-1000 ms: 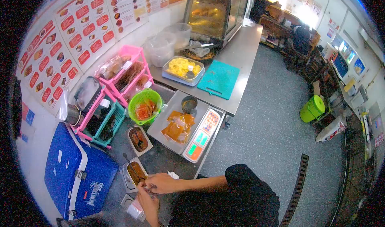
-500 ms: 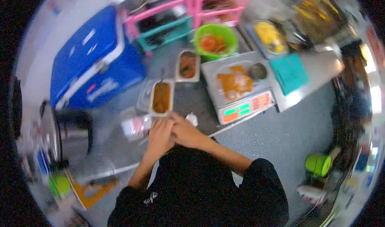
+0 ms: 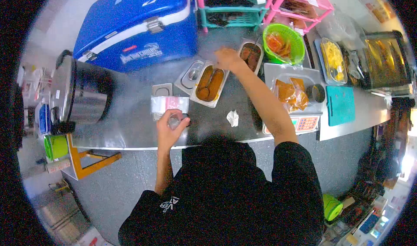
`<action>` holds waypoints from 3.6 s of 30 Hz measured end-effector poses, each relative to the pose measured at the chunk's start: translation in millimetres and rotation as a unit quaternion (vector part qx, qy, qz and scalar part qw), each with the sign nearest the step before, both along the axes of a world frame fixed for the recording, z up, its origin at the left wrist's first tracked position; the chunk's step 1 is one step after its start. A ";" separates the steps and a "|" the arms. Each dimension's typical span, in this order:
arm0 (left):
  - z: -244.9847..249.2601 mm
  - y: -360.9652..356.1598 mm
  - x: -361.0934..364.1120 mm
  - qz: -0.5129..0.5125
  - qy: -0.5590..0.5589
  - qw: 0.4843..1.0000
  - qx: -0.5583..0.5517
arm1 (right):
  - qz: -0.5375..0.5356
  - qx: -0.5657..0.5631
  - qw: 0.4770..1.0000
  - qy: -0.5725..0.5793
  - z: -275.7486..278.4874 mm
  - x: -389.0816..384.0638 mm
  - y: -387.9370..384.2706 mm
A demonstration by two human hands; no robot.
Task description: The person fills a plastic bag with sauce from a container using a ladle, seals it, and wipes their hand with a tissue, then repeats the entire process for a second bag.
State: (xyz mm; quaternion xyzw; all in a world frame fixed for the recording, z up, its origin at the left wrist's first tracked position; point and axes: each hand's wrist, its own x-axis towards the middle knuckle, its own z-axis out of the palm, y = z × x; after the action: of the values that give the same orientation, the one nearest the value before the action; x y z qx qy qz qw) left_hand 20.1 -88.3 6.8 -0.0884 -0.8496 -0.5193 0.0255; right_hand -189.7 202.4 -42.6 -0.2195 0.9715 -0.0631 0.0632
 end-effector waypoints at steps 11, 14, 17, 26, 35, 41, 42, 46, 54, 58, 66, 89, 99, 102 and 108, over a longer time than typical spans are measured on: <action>-15.5 -18.0 -9.5 0.063 -0.088 0.988 0.108 | 0.094 0.105 0.989 0.036 31.4 88.6 2.4; -13.6 -14.2 -13.0 0.032 -0.053 0.991 0.120 | 0.023 0.120 0.991 0.052 43.3 91.8 10.6; -22.5 -6.7 -16.6 0.028 -0.048 0.984 0.170 | -0.021 0.104 0.992 0.068 33.8 95.6 14.0; -21.0 -5.4 -14.3 0.058 -0.133 0.978 0.152 | -0.013 -0.032 0.999 0.003 1.7 113.4 6.0; -41.8 -11.7 -25.5 0.041 -0.107 0.983 0.140 | -0.108 -0.255 0.942 -0.190 -24.9 133.6 47.9; -28.0 4.8 -34.3 0.075 -0.098 0.960 0.251 | -0.172 -0.375 0.888 -0.202 -46.8 164.4 51.5; -28.4 4.8 -35.4 0.080 -0.090 0.962 0.246 | -0.170 -0.374 0.894 -0.180 -45.5 167.4 50.8; -23.3 6.8 -41.8 0.091 -0.084 0.963 0.241 | -0.210 -0.392 0.881 -0.157 -36.0 170.1 54.4; -13.0 10.2 -67.7 0.093 -0.061 0.968 0.226 | -0.180 -0.397 0.897 -0.078 35.2 151.9 62.0; 0.8 13.5 -74.1 0.079 -0.039 0.970 0.226 | -0.200 -0.406 0.887 -0.096 53.7 150.9 62.9; -1.7 21.8 -87.1 0.034 0.003 0.983 0.181 | -0.214 -0.388 0.892 -0.088 -18.9 164.7 59.7; -45.2 111.2 -141.0 -0.067 0.052 0.994 0.071 | -0.222 -0.389 0.894 -0.028 108.7 148.4 70.9; -23.6 122.9 -137.0 -0.071 0.028 0.985 0.154 | -0.235 -0.392 0.890 0.015 115.8 155.9 63.2; -28.0 124.7 -140.5 -0.076 0.026 0.983 0.167 | -0.222 -0.400 0.887 0.055 114.7 156.1 62.1; -25.6 131.8 -140.5 -0.111 -0.048 0.938 0.325 | -0.230 -0.395 0.888 0.047 129.2 158.2 56.3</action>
State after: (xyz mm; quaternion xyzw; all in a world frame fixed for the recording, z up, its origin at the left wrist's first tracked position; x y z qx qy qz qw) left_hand -120.4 43.5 -18.8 -0.1439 -0.6195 -0.7703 -0.0456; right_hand -31.5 258.7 86.6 0.0009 0.8915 -0.4438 -0.0910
